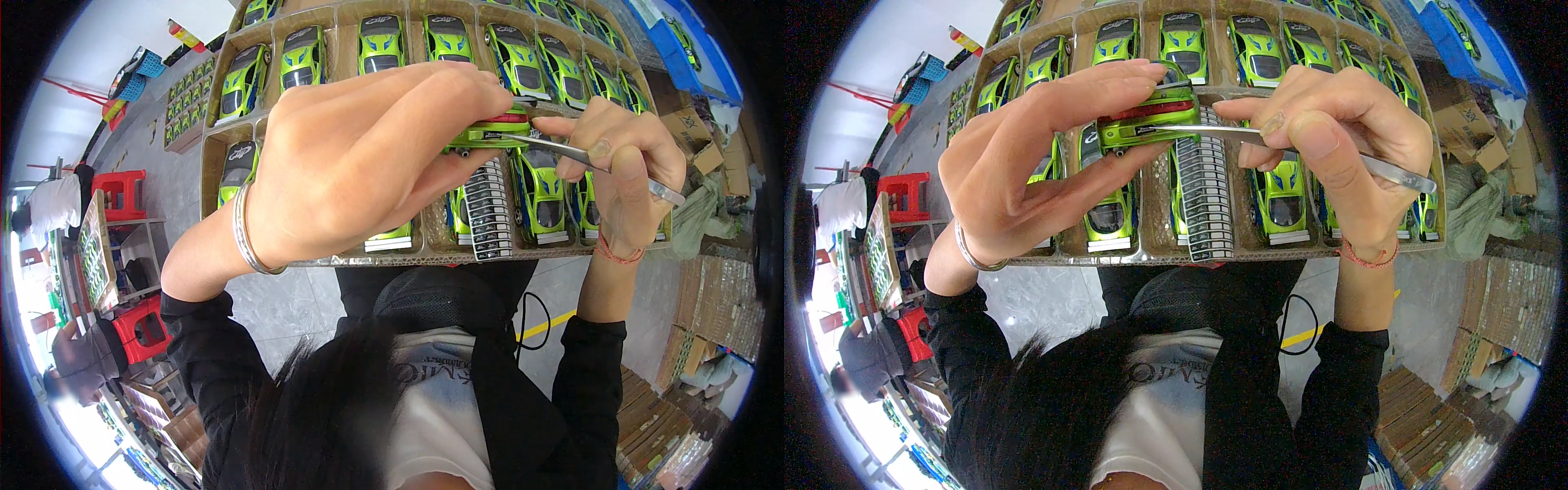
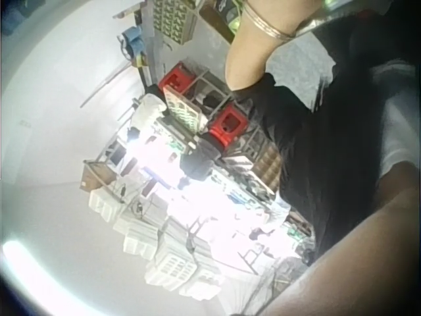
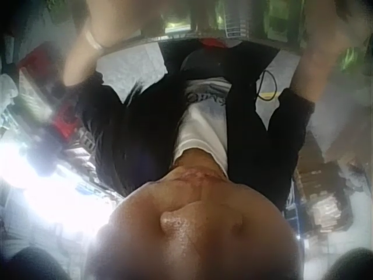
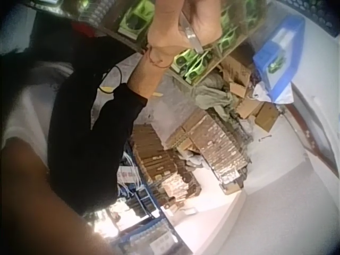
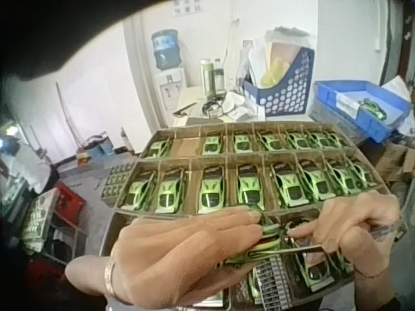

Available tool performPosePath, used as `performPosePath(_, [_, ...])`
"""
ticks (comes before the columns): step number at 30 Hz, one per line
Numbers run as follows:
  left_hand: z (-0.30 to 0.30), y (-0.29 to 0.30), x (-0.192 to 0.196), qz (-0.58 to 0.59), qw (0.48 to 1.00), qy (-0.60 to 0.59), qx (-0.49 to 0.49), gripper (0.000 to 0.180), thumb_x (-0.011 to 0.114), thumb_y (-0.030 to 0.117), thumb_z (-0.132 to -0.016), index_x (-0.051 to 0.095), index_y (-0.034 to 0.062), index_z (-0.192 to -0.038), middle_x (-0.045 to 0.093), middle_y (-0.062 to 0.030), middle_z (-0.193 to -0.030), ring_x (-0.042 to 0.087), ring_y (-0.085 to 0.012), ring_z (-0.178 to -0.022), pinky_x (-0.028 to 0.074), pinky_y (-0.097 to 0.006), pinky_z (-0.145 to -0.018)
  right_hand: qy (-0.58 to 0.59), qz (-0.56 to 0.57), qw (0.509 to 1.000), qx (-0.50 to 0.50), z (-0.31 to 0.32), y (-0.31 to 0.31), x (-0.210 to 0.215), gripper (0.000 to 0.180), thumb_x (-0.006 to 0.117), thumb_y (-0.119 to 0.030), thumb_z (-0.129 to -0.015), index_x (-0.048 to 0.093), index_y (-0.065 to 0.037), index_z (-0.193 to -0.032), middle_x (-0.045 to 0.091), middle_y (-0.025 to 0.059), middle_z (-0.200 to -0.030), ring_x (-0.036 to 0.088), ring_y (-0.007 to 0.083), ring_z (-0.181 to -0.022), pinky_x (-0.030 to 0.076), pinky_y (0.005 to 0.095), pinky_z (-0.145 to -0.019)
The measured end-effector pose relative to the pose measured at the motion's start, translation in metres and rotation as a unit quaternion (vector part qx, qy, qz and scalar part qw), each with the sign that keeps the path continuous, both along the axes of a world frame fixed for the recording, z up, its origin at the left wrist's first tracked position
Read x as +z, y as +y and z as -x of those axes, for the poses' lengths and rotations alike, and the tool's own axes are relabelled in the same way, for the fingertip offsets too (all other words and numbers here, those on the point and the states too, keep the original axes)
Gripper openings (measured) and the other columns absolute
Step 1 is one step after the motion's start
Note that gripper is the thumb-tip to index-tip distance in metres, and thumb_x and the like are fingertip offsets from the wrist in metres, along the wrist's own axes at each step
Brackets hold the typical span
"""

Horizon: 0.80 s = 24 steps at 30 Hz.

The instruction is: The person applies small labels to the rear of toy cars using tweezers.

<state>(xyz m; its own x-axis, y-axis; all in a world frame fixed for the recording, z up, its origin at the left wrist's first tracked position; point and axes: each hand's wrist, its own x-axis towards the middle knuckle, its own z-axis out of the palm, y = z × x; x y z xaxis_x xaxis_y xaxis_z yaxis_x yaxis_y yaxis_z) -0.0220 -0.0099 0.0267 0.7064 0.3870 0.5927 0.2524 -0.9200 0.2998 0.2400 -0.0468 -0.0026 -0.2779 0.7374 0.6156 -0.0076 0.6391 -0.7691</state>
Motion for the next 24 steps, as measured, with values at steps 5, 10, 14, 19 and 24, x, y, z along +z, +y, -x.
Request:
performPosePath(5, [-0.0001, -0.0006, 0.0009, 0.003, 1.000, 0.005, 0.002, 0.045, 0.082, -0.003, -0.073, 0.065, -0.0059, -0.115, 0.071, -0.0181, -0.113, 0.071, -0.0263, -0.104, 0.058, -0.032, -0.087, -0.004, -0.002, 1.000, -0.003, -0.0001, -0.0010, 0.0008, 0.029, 0.053, -0.025, -0.101, 0.056, 0.001, -0.087, 0.056, 0.0140, -0.073, 0.057, 0.0209, -0.066, 0.054, 0.0569, -0.087])
performPosePath(10, [-0.0006, -0.0033, 0.0021, 0.013, 1.000, 0.008, 0.017, 0.042, 0.083, -0.001, -0.074, 0.062, -0.0034, -0.111, 0.071, -0.0189, -0.112, 0.072, -0.0255, -0.103, 0.058, -0.032, -0.085, -0.006, -0.006, 1.000, -0.008, 0.0016, -0.0008, 0.0017, 0.030, 0.054, -0.027, -0.101, 0.056, 0.000, -0.087, 0.056, 0.0138, -0.073, 0.057, 0.0211, -0.067, 0.054, 0.0573, -0.087])
performPosePath(14, [-0.0020, -0.0017, -0.0010, 0.022, 1.000, -0.001, 0.017, 0.040, 0.082, -0.001, -0.075, 0.061, -0.0024, -0.109, 0.071, -0.0184, -0.110, 0.071, -0.0263, -0.103, 0.058, -0.032, -0.084, -0.011, -0.002, 1.000, -0.022, 0.0015, -0.0020, 0.0022, 0.031, 0.054, -0.028, -0.101, 0.056, 0.000, -0.088, 0.056, 0.0134, -0.073, 0.057, 0.0209, -0.066, 0.054, 0.0573, -0.088])
performPosePath(19, [-0.0015, 0.0013, -0.0065, -0.033, 0.999, -0.031, -0.007, 0.035, 0.082, -0.001, -0.075, 0.062, -0.0025, -0.103, 0.072, -0.0172, -0.105, 0.071, -0.0298, -0.103, 0.059, -0.034, -0.081, -0.001, 0.000, 1.000, -0.013, 0.0017, -0.0002, 0.0011, 0.028, 0.053, -0.025, -0.101, 0.055, 0.000, -0.088, 0.057, 0.0136, -0.074, 0.057, 0.0203, -0.066, 0.054, 0.0566, -0.089])
performPosePath(24, [-0.0013, 0.0030, -0.0072, -0.039, 0.999, -0.023, -0.008, 0.034, 0.083, 0.000, -0.075, 0.062, -0.0021, -0.101, 0.072, -0.0188, -0.105, 0.072, -0.0296, -0.101, 0.059, -0.033, -0.080, -0.004, -0.004, 1.000, -0.018, 0.0015, 0.0001, 0.0017, 0.026, 0.052, -0.021, -0.100, 0.054, 0.000, -0.086, 0.057, 0.0144, -0.074, 0.056, 0.0199, -0.066, 0.055, 0.0559, -0.088])
